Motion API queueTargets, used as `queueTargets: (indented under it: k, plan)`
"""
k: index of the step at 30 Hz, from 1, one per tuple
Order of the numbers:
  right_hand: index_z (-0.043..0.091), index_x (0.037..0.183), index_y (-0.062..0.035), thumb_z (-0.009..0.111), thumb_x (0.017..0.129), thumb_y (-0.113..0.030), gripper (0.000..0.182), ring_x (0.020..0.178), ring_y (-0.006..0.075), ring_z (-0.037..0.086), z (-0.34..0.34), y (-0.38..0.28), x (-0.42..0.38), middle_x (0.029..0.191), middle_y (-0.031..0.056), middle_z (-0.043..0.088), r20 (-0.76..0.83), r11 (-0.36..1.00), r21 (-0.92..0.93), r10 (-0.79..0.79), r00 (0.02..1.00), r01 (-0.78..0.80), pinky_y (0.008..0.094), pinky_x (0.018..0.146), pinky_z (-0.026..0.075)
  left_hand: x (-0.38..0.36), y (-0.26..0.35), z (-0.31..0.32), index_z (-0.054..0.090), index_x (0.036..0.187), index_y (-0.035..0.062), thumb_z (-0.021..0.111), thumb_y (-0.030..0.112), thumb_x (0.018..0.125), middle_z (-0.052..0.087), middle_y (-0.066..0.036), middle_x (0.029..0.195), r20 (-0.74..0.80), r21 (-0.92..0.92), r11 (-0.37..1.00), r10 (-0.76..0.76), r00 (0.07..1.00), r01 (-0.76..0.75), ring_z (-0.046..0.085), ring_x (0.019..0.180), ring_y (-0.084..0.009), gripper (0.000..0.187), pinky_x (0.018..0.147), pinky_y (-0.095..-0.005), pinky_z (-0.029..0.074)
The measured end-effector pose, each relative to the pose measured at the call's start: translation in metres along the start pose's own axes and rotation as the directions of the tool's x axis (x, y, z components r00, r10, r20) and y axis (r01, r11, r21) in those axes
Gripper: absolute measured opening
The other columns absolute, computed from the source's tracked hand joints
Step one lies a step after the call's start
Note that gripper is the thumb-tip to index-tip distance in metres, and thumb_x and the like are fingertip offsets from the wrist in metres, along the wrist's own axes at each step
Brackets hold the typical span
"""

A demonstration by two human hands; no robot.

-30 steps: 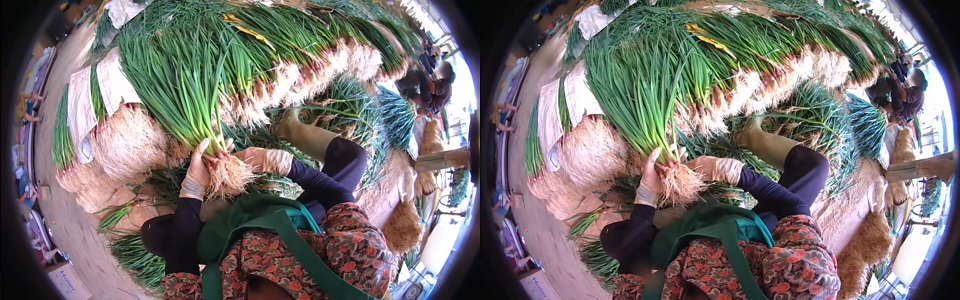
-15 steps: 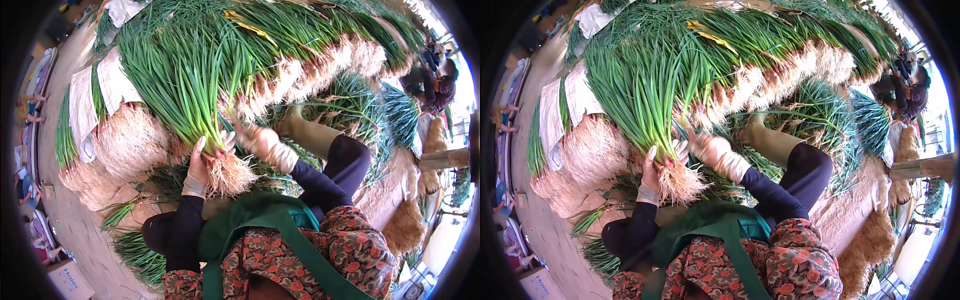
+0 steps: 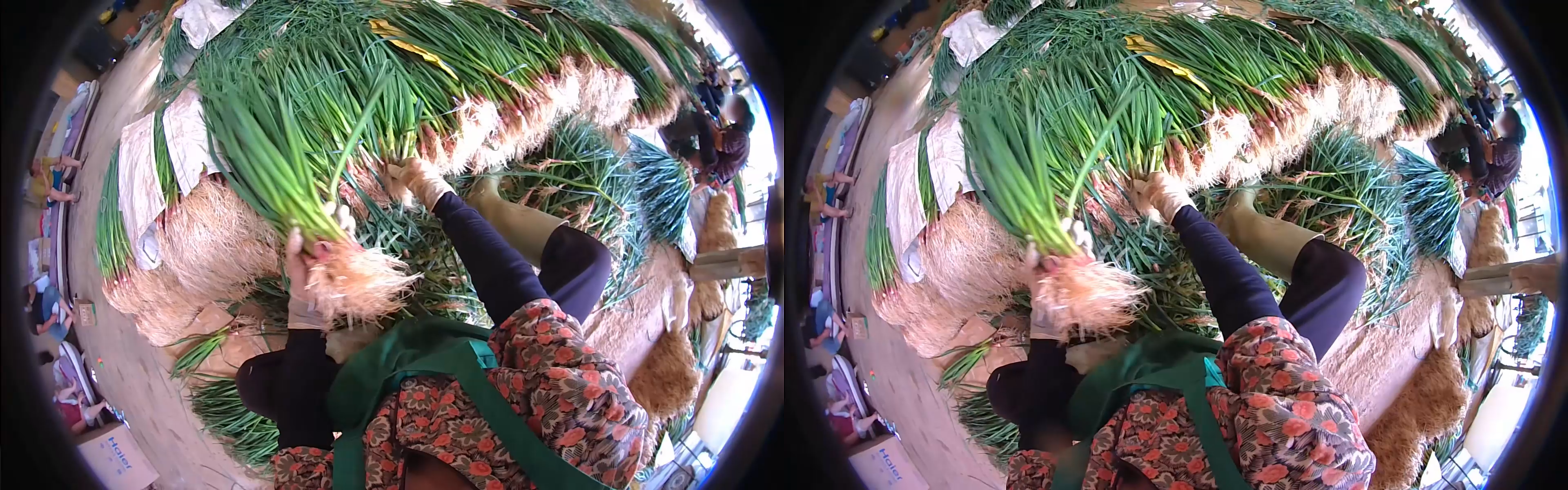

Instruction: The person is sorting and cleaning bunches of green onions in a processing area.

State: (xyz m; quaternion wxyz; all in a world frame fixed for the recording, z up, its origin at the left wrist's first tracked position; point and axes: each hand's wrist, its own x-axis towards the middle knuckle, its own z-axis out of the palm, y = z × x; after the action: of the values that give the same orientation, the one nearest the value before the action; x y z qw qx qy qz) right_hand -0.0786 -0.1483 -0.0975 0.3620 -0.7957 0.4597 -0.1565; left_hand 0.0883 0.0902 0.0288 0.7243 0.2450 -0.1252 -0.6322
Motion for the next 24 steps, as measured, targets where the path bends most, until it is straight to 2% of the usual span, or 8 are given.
queueTargets:
  k: [2, 3, 7, 12, 16, 17, 19, 24]
  plan:
    - [0.064, 0.101, -0.0005, 0.056, 0.088, -0.033, 0.036, 0.07, 0.0194, 0.061, -0.017, -0.018, -0.008, 0.082, 0.0146, 0.063, 0.203, 0.997, 0.077, 0.0, 0.979, -0.016, 0.0328, 0.067, 0.048, -0.006, -0.008, -0.007, 0.049, 0.111, -0.002, 0.049, 0.039, 0.09, 0.061, -0.017, 0.079, -0.177, 0.497, 0.866, 0.168, 0.97, -0.059, 0.06, 0.071, -0.03, 0.046, 0.069, -0.0383, 0.053]
    - [0.062, 0.106, -0.0006, 0.056, 0.089, -0.031, 0.035, 0.066, 0.0168, 0.06, -0.027, -0.022, -0.019, 0.078, 0.0108, 0.062, 0.168, 0.942, 0.209, -0.299, 0.939, 0.263, 0.0308, 0.065, 0.048, -0.005, -0.014, -0.014, 0.052, 0.108, -0.0028, 0.048, 0.041, 0.09, 0.058, -0.013, 0.068, -0.164, 0.353, 0.935, 0.06, 0.985, 0.002, 0.059, 0.069, -0.0247, 0.048, 0.074, -0.0367, 0.051]
    - [0.054, 0.113, 0.0036, 0.053, 0.091, -0.025, 0.036, 0.066, 0.0136, 0.058, -0.036, -0.076, -0.091, 0.078, 0.0094, 0.064, 0.232, 0.833, 0.542, -0.021, 0.972, -0.111, 0.0301, 0.061, 0.048, 0.0, -0.021, 0.04, 0.057, 0.094, -0.0041, 0.048, 0.044, 0.088, 0.06, -0.011, 0.065, -0.339, -0.03, 0.986, -0.163, 0.927, 0.163, 0.06, 0.068, -0.0218, 0.05, 0.081, -0.0337, 0.048]
    - [0.052, 0.115, 0.0004, 0.051, 0.09, -0.012, 0.028, 0.08, 0.0153, 0.058, 0.004, -0.078, -0.146, 0.088, 0.0076, 0.06, 0.363, 0.786, 0.545, -0.534, 0.763, 0.291, 0.0275, 0.072, 0.048, -0.008, -0.021, 0.007, 0.058, 0.09, -0.004, 0.048, 0.044, 0.087, 0.059, -0.011, 0.063, -0.172, 0.192, 0.966, -0.143, 0.975, 0.175, 0.059, 0.065, -0.0209, 0.049, 0.068, -0.0315, 0.051]
    - [0.052, 0.117, -0.0001, 0.054, 0.09, -0.013, 0.03, 0.07, 0.0094, 0.057, -0.037, -0.09, -0.127, 0.09, 0.0034, 0.061, 0.585, 0.815, 0.579, -0.387, 0.712, -0.033, 0.0235, 0.062, 0.049, -0.012, -0.021, -0.013, 0.059, 0.086, -0.003, 0.048, 0.044, 0.088, 0.056, -0.01, 0.058, -0.174, 0.071, 0.979, -0.178, 0.969, 0.193, 0.058, 0.062, -0.0201, 0.048, 0.068, -0.031, 0.051]
    - [0.054, 0.113, -0.0006, 0.051, 0.093, -0.022, 0.03, 0.062, 0.0071, 0.056, -0.036, -0.083, -0.109, 0.084, 0.0024, 0.062, 0.665, 0.648, 0.671, -0.312, 0.679, -0.36, 0.0219, 0.052, 0.047, -0.013, -0.024, -0.012, 0.059, 0.085, -0.0028, 0.048, 0.044, 0.088, 0.056, -0.01, 0.057, -0.214, 0.019, 0.982, -0.18, 0.96, 0.189, 0.058, 0.062, -0.02, 0.048, 0.068, -0.031, 0.051]
    - [0.057, 0.095, -0.0013, 0.049, 0.093, -0.035, 0.035, 0.059, 0.0072, 0.055, -0.023, -0.089, -0.104, 0.073, 0.0023, 0.059, 0.382, 0.575, 0.786, -0.161, 0.91, -0.228, 0.0226, 0.05, 0.047, -0.011, -0.029, -0.006, 0.059, 0.084, -0.0023, 0.049, 0.043, 0.088, 0.057, -0.011, 0.058, -0.222, 0.02, 0.983, -0.172, 0.96, 0.181, 0.058, 0.062, -0.02, 0.047, 0.068, -0.031, 0.051]
    - [0.049, 0.072, -0.0064, 0.048, 0.093, -0.033, 0.034, 0.043, 0.0161, 0.048, -0.013, -0.126, -0.109, 0.056, 0.0025, 0.05, 0.423, 0.232, 0.885, -0.039, 0.905, -0.404, 0.0302, 0.041, 0.04, -0.013, -0.024, 0.008, 0.058, 0.09, -0.0019, 0.05, 0.04, 0.089, 0.06, -0.012, 0.065, -0.132, 0.132, 0.982, -0.118, 0.984, 0.136, 0.059, 0.063, -0.0194, 0.043, 0.065, -0.0303, 0.051]
